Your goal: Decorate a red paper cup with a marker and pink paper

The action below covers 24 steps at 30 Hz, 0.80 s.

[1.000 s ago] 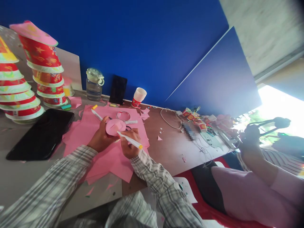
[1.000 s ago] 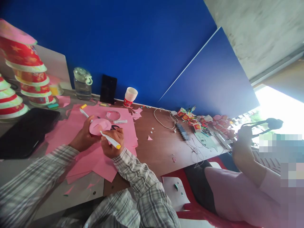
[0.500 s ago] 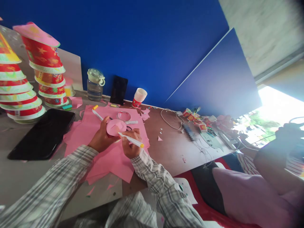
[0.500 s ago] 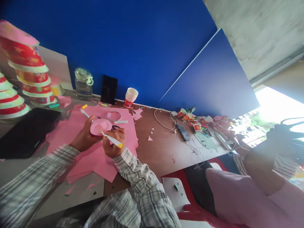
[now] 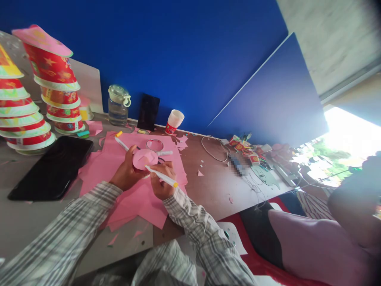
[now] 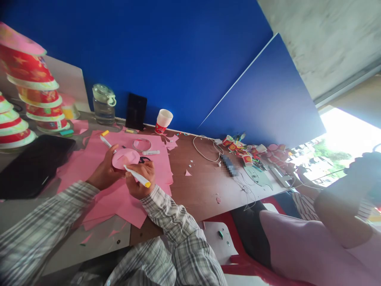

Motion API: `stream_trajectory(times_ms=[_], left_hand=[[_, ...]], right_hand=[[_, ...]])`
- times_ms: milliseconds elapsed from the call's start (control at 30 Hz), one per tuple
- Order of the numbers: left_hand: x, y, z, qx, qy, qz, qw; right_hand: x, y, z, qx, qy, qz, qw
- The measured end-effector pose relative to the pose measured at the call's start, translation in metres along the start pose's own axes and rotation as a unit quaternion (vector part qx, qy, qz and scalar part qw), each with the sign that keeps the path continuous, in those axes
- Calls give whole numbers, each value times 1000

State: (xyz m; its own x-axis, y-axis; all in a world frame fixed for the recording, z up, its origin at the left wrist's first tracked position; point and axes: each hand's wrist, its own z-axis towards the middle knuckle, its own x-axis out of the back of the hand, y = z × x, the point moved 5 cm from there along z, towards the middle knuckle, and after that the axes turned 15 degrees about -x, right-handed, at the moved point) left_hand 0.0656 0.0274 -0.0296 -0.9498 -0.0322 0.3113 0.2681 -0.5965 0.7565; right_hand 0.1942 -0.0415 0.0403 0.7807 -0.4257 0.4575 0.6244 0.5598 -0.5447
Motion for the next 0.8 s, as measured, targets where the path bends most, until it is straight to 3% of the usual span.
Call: stream_trajectory(times_ms=[367,800], left_hand=[[1,2,1,39,6,-24,999],[0,0,0,21,8,-28,999]], right_hand=[[-1,2,0,-1,6,2,1000],[-3,2,-1,5,-4,4,1000]])
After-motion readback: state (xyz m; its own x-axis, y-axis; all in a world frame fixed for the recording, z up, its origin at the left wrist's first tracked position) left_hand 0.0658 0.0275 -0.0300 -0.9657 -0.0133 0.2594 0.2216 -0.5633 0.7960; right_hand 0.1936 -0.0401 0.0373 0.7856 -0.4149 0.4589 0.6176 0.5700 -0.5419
